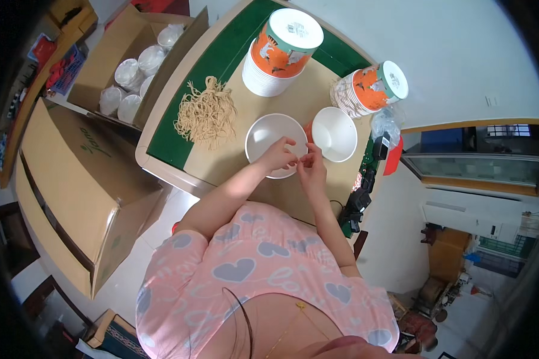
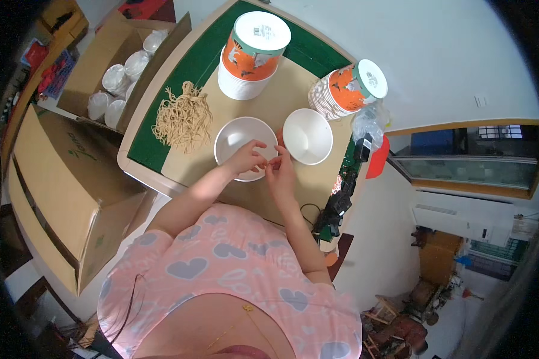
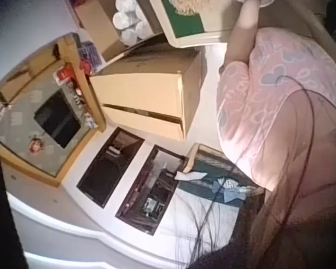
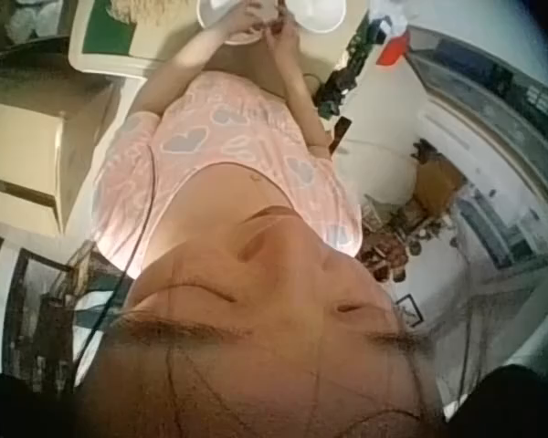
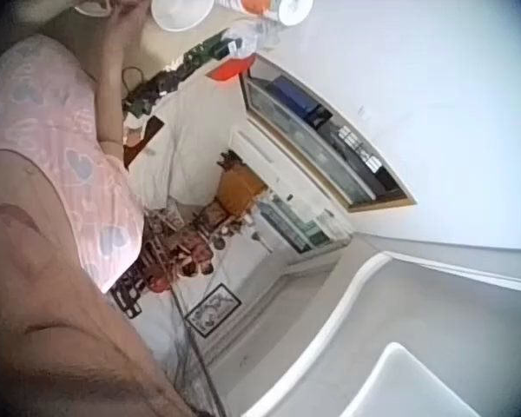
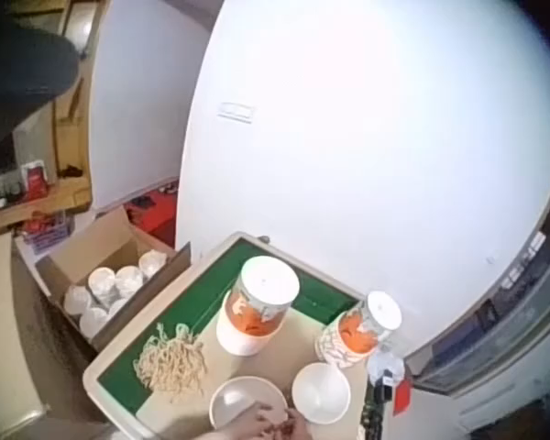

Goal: Tying strings and organizing paper cups for packaging at a workstation.

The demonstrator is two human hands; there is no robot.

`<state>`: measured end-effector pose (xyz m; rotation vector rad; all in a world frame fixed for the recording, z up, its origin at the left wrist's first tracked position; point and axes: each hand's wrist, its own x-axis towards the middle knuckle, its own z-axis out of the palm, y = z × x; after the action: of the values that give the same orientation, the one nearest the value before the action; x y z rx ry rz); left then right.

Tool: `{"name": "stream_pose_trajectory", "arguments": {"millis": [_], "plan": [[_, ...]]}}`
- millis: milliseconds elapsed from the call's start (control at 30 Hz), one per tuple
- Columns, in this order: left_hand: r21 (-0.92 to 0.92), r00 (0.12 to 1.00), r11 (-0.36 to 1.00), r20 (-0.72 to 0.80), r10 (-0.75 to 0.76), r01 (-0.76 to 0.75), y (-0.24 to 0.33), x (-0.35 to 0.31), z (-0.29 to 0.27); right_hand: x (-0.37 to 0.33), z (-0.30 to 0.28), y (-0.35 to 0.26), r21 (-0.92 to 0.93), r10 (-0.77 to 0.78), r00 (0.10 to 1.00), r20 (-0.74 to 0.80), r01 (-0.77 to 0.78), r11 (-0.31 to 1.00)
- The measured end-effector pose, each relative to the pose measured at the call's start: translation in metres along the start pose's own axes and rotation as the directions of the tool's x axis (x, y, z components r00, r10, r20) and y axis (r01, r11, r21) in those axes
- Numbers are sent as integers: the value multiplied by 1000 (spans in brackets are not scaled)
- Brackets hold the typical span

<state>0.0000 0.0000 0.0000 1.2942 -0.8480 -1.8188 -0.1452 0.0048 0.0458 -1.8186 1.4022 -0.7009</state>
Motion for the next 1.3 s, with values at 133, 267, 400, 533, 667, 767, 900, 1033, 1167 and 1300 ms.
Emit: {"name": "stream_pose_trajectory", "arguments": {"millis": [133,267,400,533,667,767,900,1033,1167,1300], "plan": [[-4,999,1000,26,21,-21,-5,-1,4,-4,-2,-7,75,-48,999,-25,50,996],[-10,997,999,57,50,-50,-7,0,6,-2,-6,-17,59,-138,988,-69,142,988],[26,994,997,82,74,-76,-11,0,12,-4,-8,0,112,-79,995,-55,85,990],[131,988,980,59,143,-149,-15,8,13,-3,-14,13,245,65,998,-9,-61,968],[-8,998,998,27,63,-62,-9,7,15,-2,-19,24,236,68,997,29,-73,969],[-244,994,967,92,-52,73,-4,4,13,-1,-20,23,168,54,998,40,-60,984],[-382,973,901,176,-147,205,-2,0,11,0,-21,25,179,41,999,22,-44,983],[148,982,983,133,-131,111,-1,-1,13,1,-23,25,117,0,999,43,-5,993],[188,993,981,98,-62,43,-10,6,15,1,-22,23,163,-16,1000,20,13,987],[-155,987,976,71,-143,153,-9,5,10,-1,-23,27,141,1,999,53,-8,990]]}}
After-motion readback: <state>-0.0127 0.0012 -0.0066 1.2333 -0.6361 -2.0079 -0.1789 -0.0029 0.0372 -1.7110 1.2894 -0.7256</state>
